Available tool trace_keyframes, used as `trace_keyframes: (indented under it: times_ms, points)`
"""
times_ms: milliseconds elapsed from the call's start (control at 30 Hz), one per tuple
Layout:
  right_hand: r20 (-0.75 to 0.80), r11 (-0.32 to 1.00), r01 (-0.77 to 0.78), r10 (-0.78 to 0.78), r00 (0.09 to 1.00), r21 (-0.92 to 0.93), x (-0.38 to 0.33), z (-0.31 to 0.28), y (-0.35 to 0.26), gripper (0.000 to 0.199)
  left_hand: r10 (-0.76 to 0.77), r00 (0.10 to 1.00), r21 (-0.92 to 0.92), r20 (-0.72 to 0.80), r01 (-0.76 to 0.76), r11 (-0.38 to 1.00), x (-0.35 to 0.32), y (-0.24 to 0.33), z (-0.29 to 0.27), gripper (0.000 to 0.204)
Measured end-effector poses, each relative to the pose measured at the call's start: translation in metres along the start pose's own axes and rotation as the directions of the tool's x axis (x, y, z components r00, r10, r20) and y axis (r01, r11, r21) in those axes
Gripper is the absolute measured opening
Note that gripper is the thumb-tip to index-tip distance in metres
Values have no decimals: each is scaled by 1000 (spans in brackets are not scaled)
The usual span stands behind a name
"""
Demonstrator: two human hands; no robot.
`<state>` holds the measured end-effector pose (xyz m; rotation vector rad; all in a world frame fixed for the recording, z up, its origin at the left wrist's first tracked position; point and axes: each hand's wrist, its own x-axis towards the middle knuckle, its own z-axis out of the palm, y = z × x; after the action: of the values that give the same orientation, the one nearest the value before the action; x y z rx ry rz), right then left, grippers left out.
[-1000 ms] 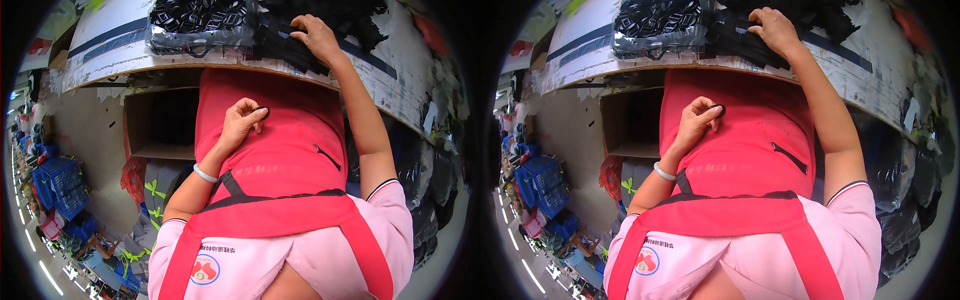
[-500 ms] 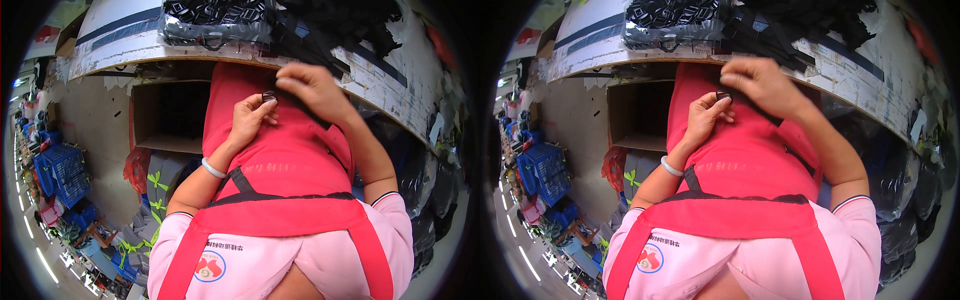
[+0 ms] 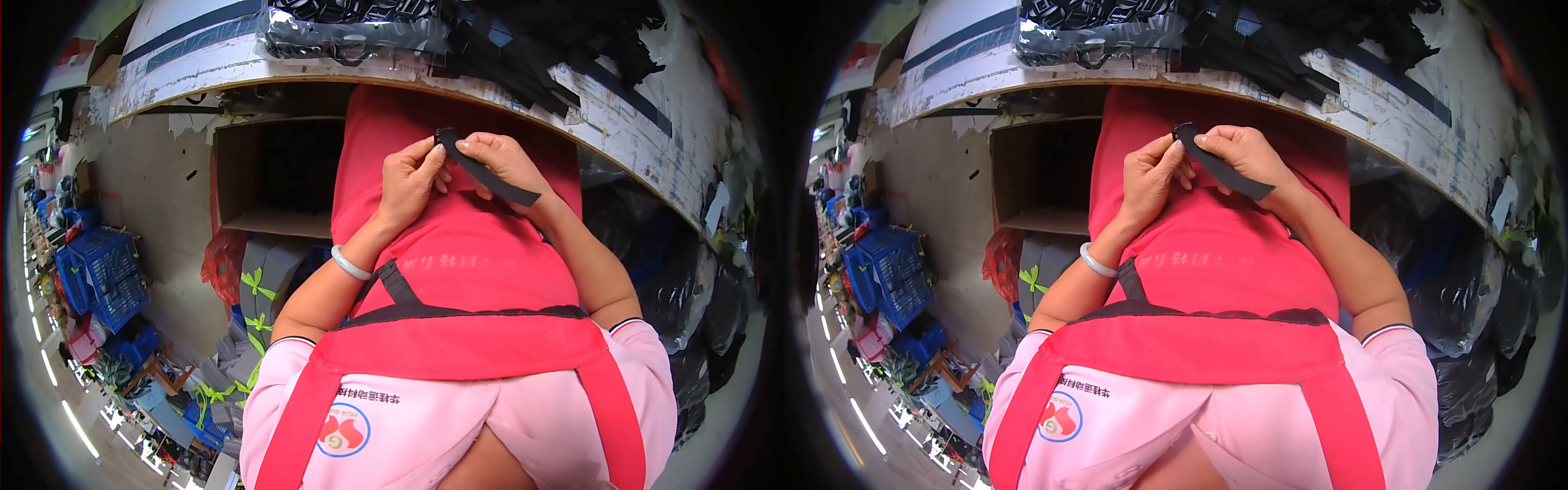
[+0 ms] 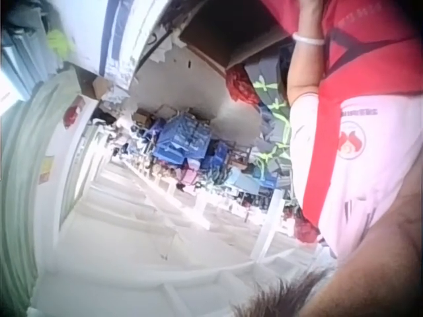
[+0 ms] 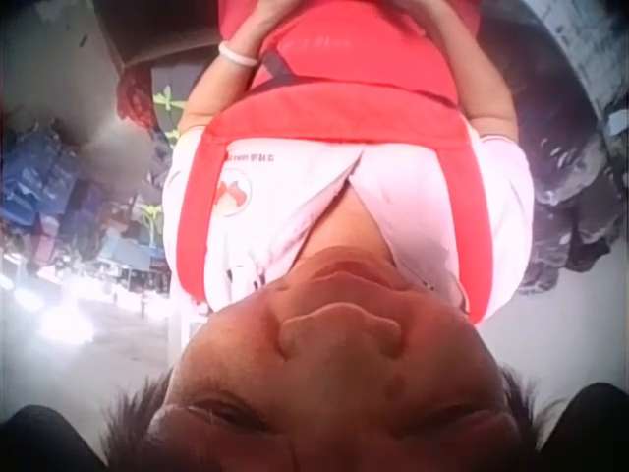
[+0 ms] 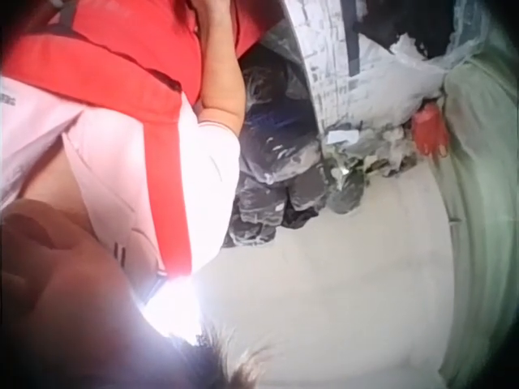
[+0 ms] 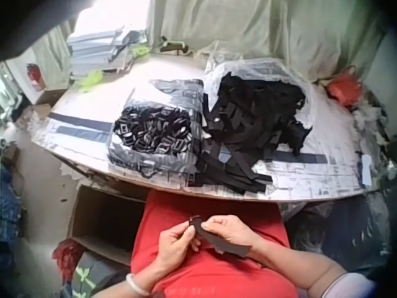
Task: Attaching plastic buckles to black nylon straps.
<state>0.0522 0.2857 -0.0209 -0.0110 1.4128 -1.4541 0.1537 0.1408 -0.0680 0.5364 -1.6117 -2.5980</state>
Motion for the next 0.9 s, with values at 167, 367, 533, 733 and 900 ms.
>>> trace_keyframes:
  times_ms: [167,367,533,733,900]
  points:
    - [-10,979,89,-88,996,181,4,7,7,22,146,984,250,-98,-118,961,1,1,3,17]
    - [-152,975,183,-164,975,123,8,8,7,26,399,908,614,129,-389,687,4,1,-5,23]
    - [52,977,69,-81,995,200,16,-14,10,26,187,980,391,62,-196,899,7,3,-5,17]
    - [-59,921,346,-361,931,-179,19,-6,17,14,-293,956,-293,3,281,914,21,6,-17,26]
    - [-108,666,601,-705,701,-442,14,-1,15,8,-336,941,-200,-44,321,926,23,3,-12,25]
